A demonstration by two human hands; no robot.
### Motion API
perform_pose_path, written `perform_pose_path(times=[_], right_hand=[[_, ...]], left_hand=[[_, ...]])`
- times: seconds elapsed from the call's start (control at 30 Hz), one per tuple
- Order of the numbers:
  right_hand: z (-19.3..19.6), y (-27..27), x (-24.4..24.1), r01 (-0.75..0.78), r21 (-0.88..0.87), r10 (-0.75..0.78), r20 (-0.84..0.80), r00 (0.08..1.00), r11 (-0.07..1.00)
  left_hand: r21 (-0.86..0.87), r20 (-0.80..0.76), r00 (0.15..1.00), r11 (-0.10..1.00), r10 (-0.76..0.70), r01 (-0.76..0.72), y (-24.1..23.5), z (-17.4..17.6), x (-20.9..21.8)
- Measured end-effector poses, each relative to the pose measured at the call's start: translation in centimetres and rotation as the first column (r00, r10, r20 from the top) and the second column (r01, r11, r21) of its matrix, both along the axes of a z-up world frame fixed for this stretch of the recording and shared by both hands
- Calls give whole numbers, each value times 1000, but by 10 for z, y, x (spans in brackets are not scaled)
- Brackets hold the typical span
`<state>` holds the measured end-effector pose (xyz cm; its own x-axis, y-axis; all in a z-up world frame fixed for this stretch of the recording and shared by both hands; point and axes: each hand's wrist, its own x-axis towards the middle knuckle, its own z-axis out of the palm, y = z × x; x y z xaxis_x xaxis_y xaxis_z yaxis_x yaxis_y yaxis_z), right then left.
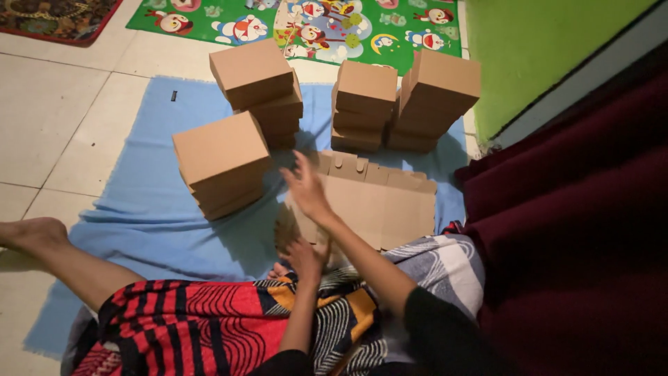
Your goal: Folding flat cardboard templates into small boxes and stacking them.
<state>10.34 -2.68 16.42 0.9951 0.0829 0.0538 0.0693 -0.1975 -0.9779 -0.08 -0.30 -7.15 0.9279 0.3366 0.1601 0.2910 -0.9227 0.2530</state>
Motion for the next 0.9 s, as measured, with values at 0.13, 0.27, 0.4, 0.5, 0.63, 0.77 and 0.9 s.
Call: perform_pose_path(times=[0.13,0.27,0.4,0.5,0.63,0.77,0.9], right_hand=[[-112,-112,-20,91,-164,-116,-148,982,982],[-225,-244,-47,143,-764,-239,-15,971,629],[-257,-298,-37,103,-788,-591,-362,720,608],[-266,-282,-27,186,-791,-671,-340,659,583],[-265,-283,-18,247,-798,-670,-245,701,550],[-279,-300,-16,558,-690,-835,-125,536,461],[-271,-287,-16,613,-656,-824,-23,566,440]], left_hand=[[-5,-39,998,999,-50,50,2,12,2],[-150,130,991,987,-33,53,-2,30,-3],[-358,-94,986,920,136,-160,0,92,-1],[-349,-44,992,928,122,-130,7,154,-8],[-310,21,989,941,148,-135,13,39,1],[-337,69,985,933,156,-124,9,53,-4],[-331,110,983,938,150,-106,9,84,-7]])
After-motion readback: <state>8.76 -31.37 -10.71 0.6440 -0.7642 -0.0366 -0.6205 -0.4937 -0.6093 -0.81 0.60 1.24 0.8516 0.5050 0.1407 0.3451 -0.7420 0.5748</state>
